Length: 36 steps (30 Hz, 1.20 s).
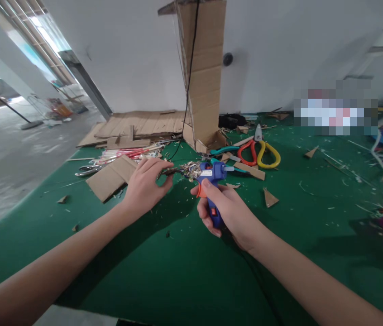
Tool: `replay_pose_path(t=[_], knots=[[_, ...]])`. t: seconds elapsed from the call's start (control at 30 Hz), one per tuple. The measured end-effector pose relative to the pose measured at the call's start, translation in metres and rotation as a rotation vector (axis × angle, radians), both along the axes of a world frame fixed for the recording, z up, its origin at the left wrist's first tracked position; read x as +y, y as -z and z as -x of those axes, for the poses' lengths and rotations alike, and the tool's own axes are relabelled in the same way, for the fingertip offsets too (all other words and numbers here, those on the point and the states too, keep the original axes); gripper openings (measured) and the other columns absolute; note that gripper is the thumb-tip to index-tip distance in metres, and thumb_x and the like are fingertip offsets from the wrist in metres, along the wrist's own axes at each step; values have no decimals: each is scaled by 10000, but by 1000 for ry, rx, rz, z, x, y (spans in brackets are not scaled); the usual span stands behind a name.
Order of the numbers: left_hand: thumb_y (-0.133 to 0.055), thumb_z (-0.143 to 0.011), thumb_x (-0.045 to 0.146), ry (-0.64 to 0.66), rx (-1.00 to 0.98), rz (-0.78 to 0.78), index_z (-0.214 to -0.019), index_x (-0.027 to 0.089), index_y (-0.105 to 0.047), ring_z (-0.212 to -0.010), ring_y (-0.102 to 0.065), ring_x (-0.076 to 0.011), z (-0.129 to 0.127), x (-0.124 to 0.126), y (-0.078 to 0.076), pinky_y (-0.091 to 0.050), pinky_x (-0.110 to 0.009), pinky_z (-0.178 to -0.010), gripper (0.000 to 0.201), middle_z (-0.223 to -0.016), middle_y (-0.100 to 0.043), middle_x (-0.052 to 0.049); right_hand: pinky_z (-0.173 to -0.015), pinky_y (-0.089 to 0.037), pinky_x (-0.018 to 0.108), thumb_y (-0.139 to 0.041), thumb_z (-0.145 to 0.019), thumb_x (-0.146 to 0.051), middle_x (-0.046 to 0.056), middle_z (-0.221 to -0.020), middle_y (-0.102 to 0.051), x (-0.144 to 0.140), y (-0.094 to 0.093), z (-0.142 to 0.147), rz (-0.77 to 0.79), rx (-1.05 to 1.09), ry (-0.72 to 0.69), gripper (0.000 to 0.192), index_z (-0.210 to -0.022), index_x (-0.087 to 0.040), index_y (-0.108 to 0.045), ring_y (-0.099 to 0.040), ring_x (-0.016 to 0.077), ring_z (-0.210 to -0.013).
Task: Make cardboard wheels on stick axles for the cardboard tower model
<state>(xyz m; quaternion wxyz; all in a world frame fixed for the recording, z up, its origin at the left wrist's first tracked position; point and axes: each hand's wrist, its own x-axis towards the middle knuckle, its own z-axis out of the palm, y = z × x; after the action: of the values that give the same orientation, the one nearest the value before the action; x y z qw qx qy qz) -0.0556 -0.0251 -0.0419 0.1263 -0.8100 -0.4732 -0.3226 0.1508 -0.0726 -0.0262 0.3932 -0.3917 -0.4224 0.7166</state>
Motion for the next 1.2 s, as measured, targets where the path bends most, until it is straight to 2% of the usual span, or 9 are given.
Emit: replay_pose_path(t=[0.3,0.53,0.73,1.03,1.2], knots=[[-546,-809,197,10,-26,23,-980,200,-576,-937,-529,-203,0,0,1,-447,-357,-859,174,-949,-619,-44,-271,-286,160,-510,-842,-494,-41,-508,-505,-1,-1,0,10,-3,-7,330,-910,-177,-571,-385,63,-339],[-570,-785,198,50,-187,180,-936,185,-597,-857,-553,-171,-3,0,-3,-459,-342,-834,154,-841,-620,-25,-282,-278,168,-491,-857,-485,-35,-498,-491,1,-1,-4,-30,16,-21,334,-885,-169,-596,-373,59,-331],[-574,-764,191,103,-267,293,-926,201,-617,-815,-554,-158,-2,-1,-6,-469,-310,-743,168,-824,-618,-17,-279,-278,166,-466,-877,-467,-33,-496,-489,4,4,-5,-23,62,-37,338,-888,-165,-617,-364,54,-326],[-574,-762,218,62,-402,344,-951,203,-629,-757,-556,-134,-3,-2,-6,-436,-248,-589,197,-853,-629,-21,-265,-242,149,-491,-850,-498,-45,-469,-470,6,1,-11,31,98,-4,358,-857,-163,-615,-325,39,-298],[-577,-761,228,42,-479,368,-940,204,-634,-742,-554,-131,-3,0,-7,-434,-246,-570,190,-869,-635,-27,-260,-237,149,-506,-837,-502,-44,-455,-470,9,0,-10,52,98,-4,352,-838,-165,-609,-317,42,-292]])
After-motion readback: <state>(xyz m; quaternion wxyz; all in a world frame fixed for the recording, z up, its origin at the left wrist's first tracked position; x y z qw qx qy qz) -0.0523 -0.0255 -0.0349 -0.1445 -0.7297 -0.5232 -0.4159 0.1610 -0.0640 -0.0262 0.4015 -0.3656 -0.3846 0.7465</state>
